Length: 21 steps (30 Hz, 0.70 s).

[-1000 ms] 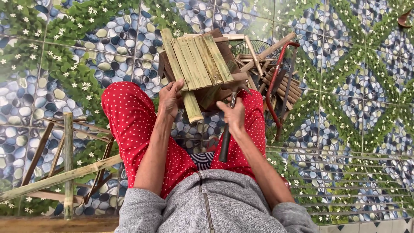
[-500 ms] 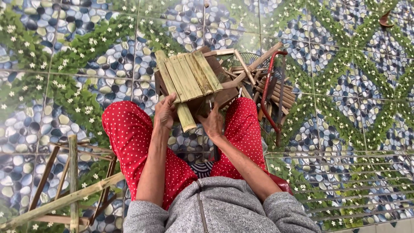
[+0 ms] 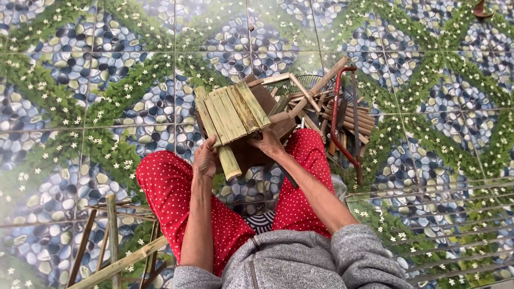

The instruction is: The person assembles a small bamboo structure by arranging split bamboo pieces on a wooden base and securing them with a hammer and nails. They repeatedly adjust the bamboo pieces and hammer them into place.

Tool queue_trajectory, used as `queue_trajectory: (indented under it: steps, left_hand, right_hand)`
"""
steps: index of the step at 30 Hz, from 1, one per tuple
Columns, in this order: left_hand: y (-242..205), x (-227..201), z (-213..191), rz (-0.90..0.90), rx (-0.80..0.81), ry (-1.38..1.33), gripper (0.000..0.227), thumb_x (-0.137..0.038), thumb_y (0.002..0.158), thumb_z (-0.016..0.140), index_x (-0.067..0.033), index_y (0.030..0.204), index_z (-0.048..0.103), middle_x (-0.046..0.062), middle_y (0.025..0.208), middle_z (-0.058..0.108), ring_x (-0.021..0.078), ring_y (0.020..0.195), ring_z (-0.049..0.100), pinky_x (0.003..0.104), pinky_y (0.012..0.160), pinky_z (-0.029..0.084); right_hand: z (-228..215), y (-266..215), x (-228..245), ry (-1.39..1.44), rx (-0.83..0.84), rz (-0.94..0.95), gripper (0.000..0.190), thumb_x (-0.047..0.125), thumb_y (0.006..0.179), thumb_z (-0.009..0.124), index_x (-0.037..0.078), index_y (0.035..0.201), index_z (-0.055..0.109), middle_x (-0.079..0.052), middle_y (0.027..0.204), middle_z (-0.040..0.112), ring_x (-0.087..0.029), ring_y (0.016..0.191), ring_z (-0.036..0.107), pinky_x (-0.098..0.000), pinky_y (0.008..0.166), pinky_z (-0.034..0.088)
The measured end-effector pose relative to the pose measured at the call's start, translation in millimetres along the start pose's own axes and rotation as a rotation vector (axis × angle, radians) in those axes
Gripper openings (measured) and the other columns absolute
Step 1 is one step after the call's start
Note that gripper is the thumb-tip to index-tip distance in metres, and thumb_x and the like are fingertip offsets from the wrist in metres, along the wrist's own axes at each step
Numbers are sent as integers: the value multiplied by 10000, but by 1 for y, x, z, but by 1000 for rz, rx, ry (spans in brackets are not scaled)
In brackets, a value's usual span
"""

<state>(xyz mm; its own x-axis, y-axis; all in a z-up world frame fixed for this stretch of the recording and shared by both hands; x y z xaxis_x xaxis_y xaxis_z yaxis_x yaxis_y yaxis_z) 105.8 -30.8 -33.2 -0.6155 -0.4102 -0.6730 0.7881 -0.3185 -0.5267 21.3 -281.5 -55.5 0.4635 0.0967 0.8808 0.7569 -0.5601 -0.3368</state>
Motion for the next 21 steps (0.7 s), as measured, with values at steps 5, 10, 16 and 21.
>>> queue_trajectory:
  steps: [5, 10, 16, 21]
  left_hand:
    - [0, -1, -7, -26, -6, -30, 259, -252, 838, 881, -62, 960, 755, 54, 803, 736, 163, 671, 740, 359, 724, 636]
    - [40, 28, -42, -18, 19, -63, 246, -225, 862, 864, -48, 993, 752, 84, 870, 761, 191, 715, 771, 375, 742, 642]
    - [32, 31, -52, -8, 9, -29, 227, -203, 857, 870, -56, 985, 755, 81, 874, 766, 167, 693, 769, 351, 732, 641]
    - [28, 29, -56, 7, 19, 44, 268, -205, 875, 845, -48, 1073, 754, 88, 915, 777, 159, 700, 764, 320, 744, 643]
  right_hand:
    - [-20, -43, 45, 190, -4, -110, 183, 222, 922, 748, 108, 1007, 634, -36, 552, 552, -88, 343, 446, -268, 266, 319]
    - [-39, -52, 53, 417, -143, -20, 255, 207, 979, 606, 124, 1221, 607, -19, 553, 488, -95, 310, 400, -221, 216, 363]
    - [-88, 5, 38, 349, -454, -36, 177, 145, 1014, 657, 73, 1158, 582, -81, 722, 653, -77, 381, 532, -172, 269, 442]
    - [-127, 53, 38, 221, -438, 62, 263, 71, 879, 761, 50, 1086, 600, -77, 734, 669, -125, 439, 622, -197, 269, 454]
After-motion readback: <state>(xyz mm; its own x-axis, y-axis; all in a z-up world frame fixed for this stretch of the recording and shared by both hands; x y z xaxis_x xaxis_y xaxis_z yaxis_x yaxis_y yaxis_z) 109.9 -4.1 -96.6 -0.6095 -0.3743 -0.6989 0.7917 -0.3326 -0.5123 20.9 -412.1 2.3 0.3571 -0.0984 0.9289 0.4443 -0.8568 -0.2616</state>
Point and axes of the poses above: each hand's wrist, its own y-axis towards the middle knuckle, its own z-axis out of the palm, x = y × z, the point moved 4 cm from there along y, towards the middle knuckle
